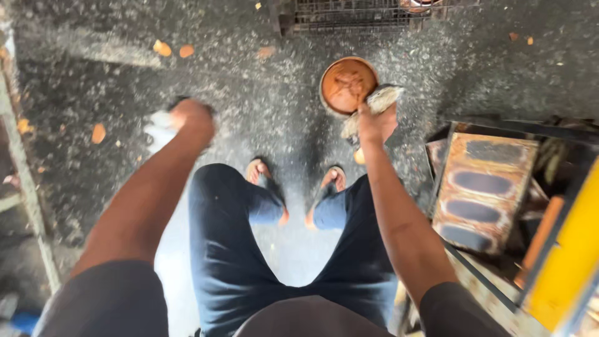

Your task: The person picks up baked cakes in round tins and place them onto a shelf, handling one at a time using a cloth, then picks up a tray and moves a metal rack.

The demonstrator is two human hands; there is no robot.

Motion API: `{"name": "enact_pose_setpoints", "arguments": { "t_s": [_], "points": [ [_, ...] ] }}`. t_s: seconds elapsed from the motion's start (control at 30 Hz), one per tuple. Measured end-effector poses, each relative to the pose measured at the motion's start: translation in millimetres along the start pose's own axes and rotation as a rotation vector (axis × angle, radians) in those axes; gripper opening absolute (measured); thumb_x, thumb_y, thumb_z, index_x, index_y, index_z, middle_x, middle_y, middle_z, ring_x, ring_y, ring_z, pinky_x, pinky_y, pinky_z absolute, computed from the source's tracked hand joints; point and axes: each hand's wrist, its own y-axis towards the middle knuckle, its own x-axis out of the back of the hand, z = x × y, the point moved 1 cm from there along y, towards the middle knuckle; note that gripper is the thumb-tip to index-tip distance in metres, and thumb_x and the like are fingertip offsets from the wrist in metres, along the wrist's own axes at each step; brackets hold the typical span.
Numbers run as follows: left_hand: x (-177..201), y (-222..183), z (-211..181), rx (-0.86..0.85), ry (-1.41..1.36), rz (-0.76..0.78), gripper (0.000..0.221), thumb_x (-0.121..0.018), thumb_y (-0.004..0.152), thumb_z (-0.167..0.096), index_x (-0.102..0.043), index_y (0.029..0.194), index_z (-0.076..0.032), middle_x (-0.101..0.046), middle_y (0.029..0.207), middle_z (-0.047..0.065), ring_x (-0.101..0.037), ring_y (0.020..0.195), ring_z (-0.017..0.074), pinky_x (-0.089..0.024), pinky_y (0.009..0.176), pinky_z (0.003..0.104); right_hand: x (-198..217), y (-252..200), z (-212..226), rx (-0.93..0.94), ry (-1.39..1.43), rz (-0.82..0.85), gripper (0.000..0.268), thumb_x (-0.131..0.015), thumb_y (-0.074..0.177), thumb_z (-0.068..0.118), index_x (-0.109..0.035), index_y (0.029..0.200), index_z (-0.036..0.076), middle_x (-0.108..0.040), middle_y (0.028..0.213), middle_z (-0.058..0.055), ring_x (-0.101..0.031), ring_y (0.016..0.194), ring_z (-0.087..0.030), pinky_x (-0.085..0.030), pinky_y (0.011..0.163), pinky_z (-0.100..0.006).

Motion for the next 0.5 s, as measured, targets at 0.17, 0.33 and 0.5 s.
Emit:
{"name": "enact_pose_setpoints", "arguments": {
  "t_s": [0.17, 0.33, 0.5],
  "points": [
    [58, -208, 218, 0.266, -0.059, 0.034, 0.036, -0.071, 0.090, -0.028, -0.079, 0.113, -0.002, -0.074, 0.113, 0.023, -0.072, 0.107, 0.0379, -0.059, 0.084, 0.047, 108, -84, 127, -0.179, 0.026, 0.299, 0.063, -0.089, 0.072, 0.027, -0.061, 0.121, 0.001, -0.074, 0.108, -0.021, -0.072, 0.103, -0.038, -0.057, 0.092, -0.045],
    [85, -436, 375, 0.454, -0.333, -0.052, 0.046, -0.069, 0.089, -0.036, -0.077, 0.108, 0.006, -0.072, 0.107, 0.031, -0.069, 0.106, 0.0458, -0.055, 0.093, 0.049, 174, -185, 266, 0.024, 0.409, 0.532, 0.053, -0.080, 0.075, 0.020, -0.063, 0.121, 0.001, -0.076, 0.107, -0.017, -0.074, 0.100, -0.033, -0.057, 0.090, -0.042],
    [67, -612, 469, 0.641, -0.547, -0.236, 0.053, -0.072, 0.086, -0.041, -0.073, 0.103, 0.009, -0.070, 0.103, 0.036, -0.067, 0.103, 0.0499, -0.053, 0.092, 0.050, 216, -283, 390, 0.203, 0.502, 0.816, 0.045, -0.080, 0.075, 0.016, -0.065, 0.115, 0.003, -0.075, 0.102, -0.013, -0.074, 0.095, -0.029, -0.057, 0.087, -0.041]
  ]
}}
